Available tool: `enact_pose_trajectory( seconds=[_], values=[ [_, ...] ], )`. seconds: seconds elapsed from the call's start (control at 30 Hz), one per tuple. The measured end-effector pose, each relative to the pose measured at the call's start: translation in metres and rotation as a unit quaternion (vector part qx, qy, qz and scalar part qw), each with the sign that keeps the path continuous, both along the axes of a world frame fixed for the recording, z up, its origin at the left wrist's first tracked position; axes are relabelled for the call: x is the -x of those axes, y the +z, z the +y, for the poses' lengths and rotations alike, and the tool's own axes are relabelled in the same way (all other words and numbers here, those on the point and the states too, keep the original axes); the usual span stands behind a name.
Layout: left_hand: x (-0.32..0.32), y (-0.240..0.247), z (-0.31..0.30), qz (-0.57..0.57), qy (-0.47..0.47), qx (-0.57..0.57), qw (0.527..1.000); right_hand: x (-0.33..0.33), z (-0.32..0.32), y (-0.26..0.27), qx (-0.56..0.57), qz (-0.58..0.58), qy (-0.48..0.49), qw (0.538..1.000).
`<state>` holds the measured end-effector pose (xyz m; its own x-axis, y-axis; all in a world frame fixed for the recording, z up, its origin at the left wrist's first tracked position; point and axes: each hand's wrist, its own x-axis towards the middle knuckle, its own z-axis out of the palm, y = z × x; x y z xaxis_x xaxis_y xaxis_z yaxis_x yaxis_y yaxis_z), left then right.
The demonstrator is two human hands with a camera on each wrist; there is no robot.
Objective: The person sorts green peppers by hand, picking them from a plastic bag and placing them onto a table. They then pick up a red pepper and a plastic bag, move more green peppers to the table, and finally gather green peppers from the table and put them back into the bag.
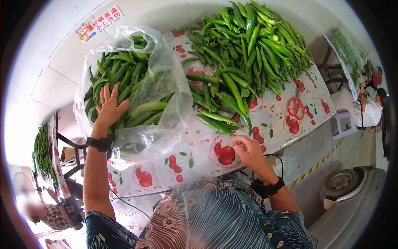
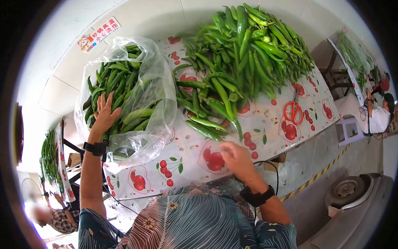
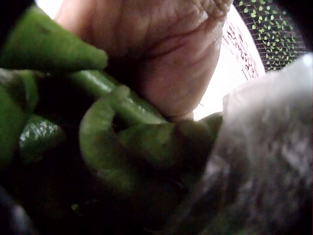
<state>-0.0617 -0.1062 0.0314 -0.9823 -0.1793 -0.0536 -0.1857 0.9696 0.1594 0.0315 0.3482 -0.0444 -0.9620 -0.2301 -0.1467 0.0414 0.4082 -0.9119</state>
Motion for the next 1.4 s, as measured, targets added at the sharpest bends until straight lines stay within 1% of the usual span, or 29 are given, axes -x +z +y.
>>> enact_pose_trajectory(
  seconds=[0.03,0.07,0.17,0.27,0.37,0.43,0.47,0.5,0.53,0.63,0.73,0.93,1.03,1.17,1.27,1.33,1.4],
  values=[
    [0.001,-0.002,-0.003,0.001,-0.004,0.003,1.0,-0.001,0.007,-0.005,-0.003,0.008,-0.035,0.999],
    [0.001,-0.002,-0.004,0.003,-0.008,0.002,1.0,-0.002,0.015,-0.013,-0.03,0.052,-0.053,0.997],
    [0.001,0.003,0.004,0.001,0.0,0.003,1.0,-0.006,0.034,-0.018,-0.024,0.096,-0.102,0.99],
    [0.002,-0.001,0.0,0.015,-0.012,0.001,1.0,-0.009,0.042,-0.008,-0.007,0.08,-0.171,0.982],
    [0.004,-0.014,-0.017,0.047,-0.051,0.004,0.998,-0.01,0.053,-0.015,-0.078,0.089,-0.193,0.974],
    [0.005,-0.016,-0.018,0.06,-0.058,-0.008,0.996,-0.009,0.056,-0.028,-0.074,0.141,-0.193,0.968],
    [0.004,-0.013,-0.015,0.046,-0.037,0.0,0.998,-0.008,0.056,-0.033,-0.071,0.163,-0.193,0.965],
    [0.003,-0.011,-0.012,0.04,-0.038,0.003,0.998,-0.007,0.056,-0.036,-0.068,0.186,-0.191,0.961],
    [0.002,-0.009,-0.01,0.035,-0.039,0.005,0.999,-0.006,0.054,-0.034,-0.076,0.177,-0.197,0.961],
    [0.003,-0.007,-0.01,0.031,-0.043,0.008,0.999,-0.006,0.049,-0.039,-0.049,0.202,-0.225,0.952],
    [0.003,-0.008,-0.013,0.04,-0.049,0.005,0.998,-0.004,0.049,-0.043,-0.055,0.184,-0.251,0.949],
    [0.009,-0.023,-0.027,0.073,-0.073,0.01,0.995,-0.004,0.043,-0.049,-0.103,0.254,-0.294,0.916],
    [0.003,-0.01,-0.01,0.045,-0.04,0.02,0.998,-0.004,0.042,-0.05,-0.13,0.285,-0.29,0.904],
    [-0.001,0.002,0.002,0.02,-0.025,0.011,0.999,-0.003,0.044,-0.053,-0.129,0.293,-0.287,0.903],
    [-0.006,0.004,0.001,0.028,-0.029,0.023,0.999,-0.004,0.043,-0.051,-0.132,0.284,-0.286,0.906],
    [-0.011,0.015,0.01,0.027,-0.022,0.026,0.999,-0.004,0.044,-0.049,-0.137,0.279,-0.281,0.908],
    [-0.014,0.017,0.006,0.052,-0.036,0.016,0.998,-0.005,0.044,-0.048,-0.141,0.272,-0.272,0.912]
  ],
)
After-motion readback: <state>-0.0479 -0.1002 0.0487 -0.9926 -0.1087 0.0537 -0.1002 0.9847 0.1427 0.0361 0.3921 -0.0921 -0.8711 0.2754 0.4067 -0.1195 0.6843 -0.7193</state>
